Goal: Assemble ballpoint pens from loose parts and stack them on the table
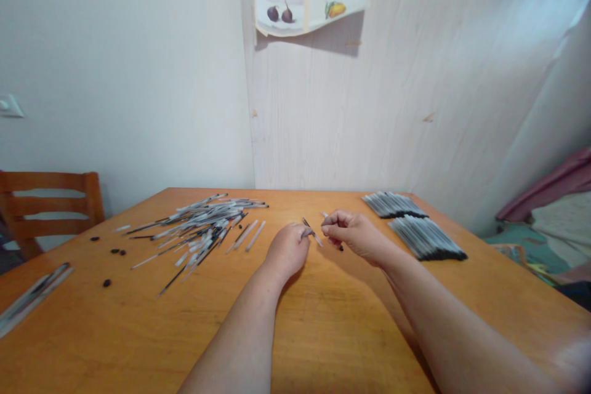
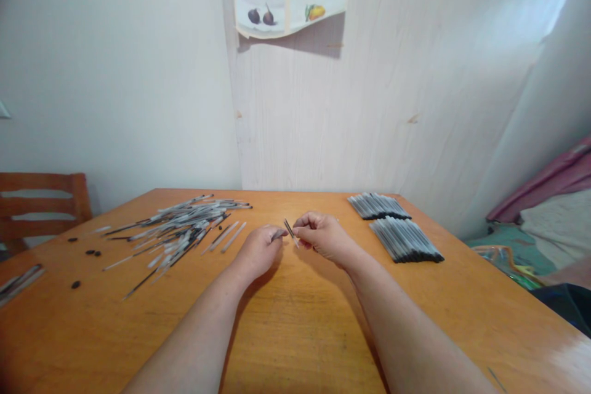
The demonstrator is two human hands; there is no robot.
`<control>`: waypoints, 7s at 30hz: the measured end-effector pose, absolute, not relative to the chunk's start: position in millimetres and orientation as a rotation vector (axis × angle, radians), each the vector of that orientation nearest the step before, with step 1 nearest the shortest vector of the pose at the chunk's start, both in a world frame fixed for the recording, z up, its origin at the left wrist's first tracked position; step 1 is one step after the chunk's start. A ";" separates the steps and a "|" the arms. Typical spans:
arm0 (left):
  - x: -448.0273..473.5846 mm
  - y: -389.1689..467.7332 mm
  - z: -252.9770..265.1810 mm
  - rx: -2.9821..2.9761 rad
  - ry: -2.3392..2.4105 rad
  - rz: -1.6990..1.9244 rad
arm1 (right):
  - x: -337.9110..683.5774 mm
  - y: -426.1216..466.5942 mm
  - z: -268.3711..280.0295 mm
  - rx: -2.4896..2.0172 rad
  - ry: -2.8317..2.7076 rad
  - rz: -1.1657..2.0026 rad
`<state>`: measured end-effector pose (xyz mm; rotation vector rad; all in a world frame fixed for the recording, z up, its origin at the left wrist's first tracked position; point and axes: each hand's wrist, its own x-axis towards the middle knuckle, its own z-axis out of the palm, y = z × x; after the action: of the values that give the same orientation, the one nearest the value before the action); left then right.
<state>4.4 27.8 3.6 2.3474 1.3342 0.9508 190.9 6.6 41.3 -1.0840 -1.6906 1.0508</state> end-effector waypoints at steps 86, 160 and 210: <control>10.0 19.1 7.6 2.480 1.289 0.827 | 178.7 7.4 30.6 -1.211 -2.159 0.372; 4.1 25.5 17.1 1.162 1.197 1.469 | 261.4 81.0 -15.5 -1.974 -1.592 0.110; 12.4 24.3 16.8 0.833 0.857 1.484 | 153.1 -6.4 10.8 -1.152 -1.291 1.427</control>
<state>12.4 24.3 16.8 0.8334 0.8573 1.4840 153.1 -6.4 10.8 -1.1517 -1.2908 1.4265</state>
